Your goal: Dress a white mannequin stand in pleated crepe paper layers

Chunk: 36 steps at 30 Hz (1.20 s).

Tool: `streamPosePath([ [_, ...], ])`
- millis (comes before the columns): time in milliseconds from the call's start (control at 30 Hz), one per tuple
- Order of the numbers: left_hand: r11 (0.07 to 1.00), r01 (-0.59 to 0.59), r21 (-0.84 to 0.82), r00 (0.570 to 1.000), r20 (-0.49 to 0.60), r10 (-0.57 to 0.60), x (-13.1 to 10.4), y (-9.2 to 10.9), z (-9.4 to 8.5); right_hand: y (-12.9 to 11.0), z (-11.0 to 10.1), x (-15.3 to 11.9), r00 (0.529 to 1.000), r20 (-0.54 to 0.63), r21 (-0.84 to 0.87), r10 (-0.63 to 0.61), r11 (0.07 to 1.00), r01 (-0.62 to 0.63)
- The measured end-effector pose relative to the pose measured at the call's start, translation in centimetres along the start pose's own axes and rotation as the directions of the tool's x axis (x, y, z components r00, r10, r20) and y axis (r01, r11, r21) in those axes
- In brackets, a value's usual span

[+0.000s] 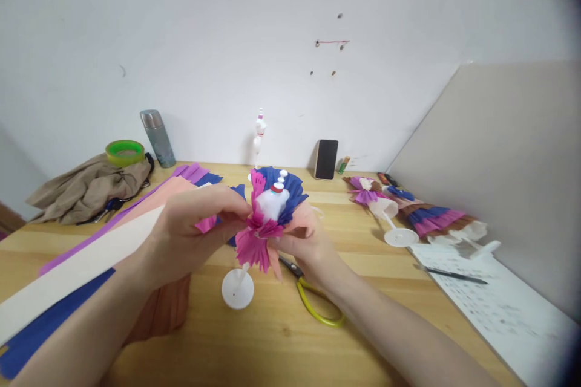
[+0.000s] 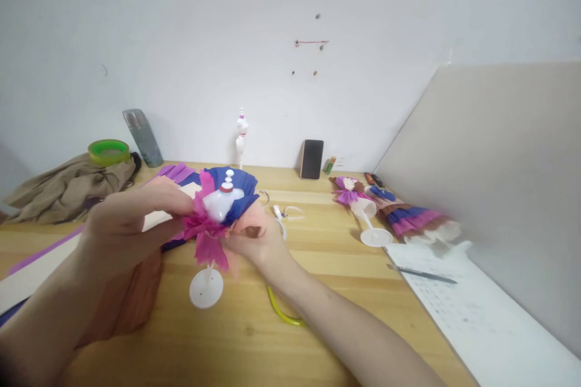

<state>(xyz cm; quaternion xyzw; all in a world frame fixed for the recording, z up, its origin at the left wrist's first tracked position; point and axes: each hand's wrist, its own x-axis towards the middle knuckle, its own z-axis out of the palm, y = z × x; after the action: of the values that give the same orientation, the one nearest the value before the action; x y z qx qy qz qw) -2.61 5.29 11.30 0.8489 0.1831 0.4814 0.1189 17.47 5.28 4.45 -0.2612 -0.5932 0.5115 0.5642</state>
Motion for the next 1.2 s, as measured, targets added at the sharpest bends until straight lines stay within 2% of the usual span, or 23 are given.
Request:
streamPosePath([
  [67,0.997,0.076,0.031,0.995,0.064,-0.078,0.0,0.0,0.1,-0.1,0.0,0.1,0.999,0.013,0.052,0.033,0.998,-0.034],
  [133,0.991,0.130,0.026,0.988,0.082,-0.132,0.0,-0.1,0.3,-0.3,0.1,0.1,0.998,0.020,0.098,0.056,0.994,-0.058],
  [367,0.979,0.192,0.075,0.981,0.026,-0.194,-0.6,-0.1,1.4,-0.5,0.4,-0.1,1.000,0.006,0.136,0.021,0.990,-0.022],
  [567,0.984,0.128,0.123,0.992,-0.014,-0.127,-0.9,0.1,2.1,-0.4,0.3,-0.4,0.998,0.003,0.070,0.059,0.996,-0.059],
  [700,0.982,0.129,0.136,0.989,0.053,-0.138,-0.3,0.5,1.5,-0.6,0.3,-0.5,0.998,-0.006,0.065,0.060,0.996,-0.060],
  [1033,0.917,-0.002,0.398,0.999,0.048,-0.019,-1.0,1.4,1.7,-0.3,0.3,-0.9,1.000,-0.005,0.094,0.019,0.995,-0.018],
  [1200,0.947,0.088,0.308,0.989,0.084,-0.119,-0.6,1.6,1.6,-0.4,0.2,-0.9,0.997,-0.039,0.030,0.065,0.998,-0.063],
])
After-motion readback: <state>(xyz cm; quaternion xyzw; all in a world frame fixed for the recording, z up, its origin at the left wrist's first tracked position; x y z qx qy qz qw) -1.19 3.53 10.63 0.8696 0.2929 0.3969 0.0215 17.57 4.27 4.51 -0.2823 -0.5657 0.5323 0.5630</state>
